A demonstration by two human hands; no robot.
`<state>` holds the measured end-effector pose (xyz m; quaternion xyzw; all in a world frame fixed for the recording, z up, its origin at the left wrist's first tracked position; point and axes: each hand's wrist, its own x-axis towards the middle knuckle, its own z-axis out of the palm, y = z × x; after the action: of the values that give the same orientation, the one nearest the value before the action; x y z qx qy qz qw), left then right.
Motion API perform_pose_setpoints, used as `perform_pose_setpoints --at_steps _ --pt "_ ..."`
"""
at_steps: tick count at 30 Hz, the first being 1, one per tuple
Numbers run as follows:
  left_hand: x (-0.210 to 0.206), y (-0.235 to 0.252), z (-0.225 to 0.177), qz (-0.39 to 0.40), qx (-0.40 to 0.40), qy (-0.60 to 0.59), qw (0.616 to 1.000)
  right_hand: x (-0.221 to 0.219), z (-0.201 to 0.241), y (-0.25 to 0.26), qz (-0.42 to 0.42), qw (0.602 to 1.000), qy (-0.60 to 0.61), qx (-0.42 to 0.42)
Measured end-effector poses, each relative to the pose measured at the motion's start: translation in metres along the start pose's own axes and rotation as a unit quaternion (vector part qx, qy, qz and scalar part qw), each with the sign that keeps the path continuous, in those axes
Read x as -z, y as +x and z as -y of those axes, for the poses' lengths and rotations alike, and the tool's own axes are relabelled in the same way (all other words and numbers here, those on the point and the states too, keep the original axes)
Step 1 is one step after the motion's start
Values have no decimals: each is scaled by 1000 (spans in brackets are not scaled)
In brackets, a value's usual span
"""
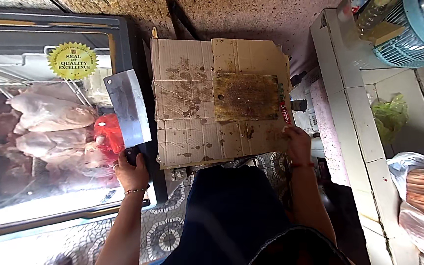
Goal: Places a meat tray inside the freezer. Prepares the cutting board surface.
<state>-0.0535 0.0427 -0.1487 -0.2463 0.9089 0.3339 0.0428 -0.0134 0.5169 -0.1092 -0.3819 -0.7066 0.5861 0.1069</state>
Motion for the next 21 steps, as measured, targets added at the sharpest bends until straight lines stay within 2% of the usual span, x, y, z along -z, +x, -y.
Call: perform_pose_setpoints --at_steps 2,4,6,9,14,16,18,19,21 --pt "-1 0 0 1 0 -3 1000 5 11 4 13 977 190 -99" --pt "0 -1 -4 -1 -7 -9 1000 -3 24 9 39 950 267 -159" --pt "2 -1 -5 -6 -10 -11 1000 -28 45 9 63 934 295 -191" --pt "1 -1 -2 -13 -15 -20 1000 -76 84 7 122 940 265 -176" --pt "-3 1 0 -22 -8 -42 999 -167 134 44 255 944 163 -130" --pt "-3 0 0 -20 5 -48 999 -206 142 71 285 953 76 -61" --pt "-4 0 0 -26 6 -49 998 -238 151 90 284 952 -104 48" --pt "-5 0 0 -29 3 -48 998 -252 154 97 282 933 -203 96" --pt "-5 0 1 -30 1 -47 998 -275 159 106 285 864 -380 166"
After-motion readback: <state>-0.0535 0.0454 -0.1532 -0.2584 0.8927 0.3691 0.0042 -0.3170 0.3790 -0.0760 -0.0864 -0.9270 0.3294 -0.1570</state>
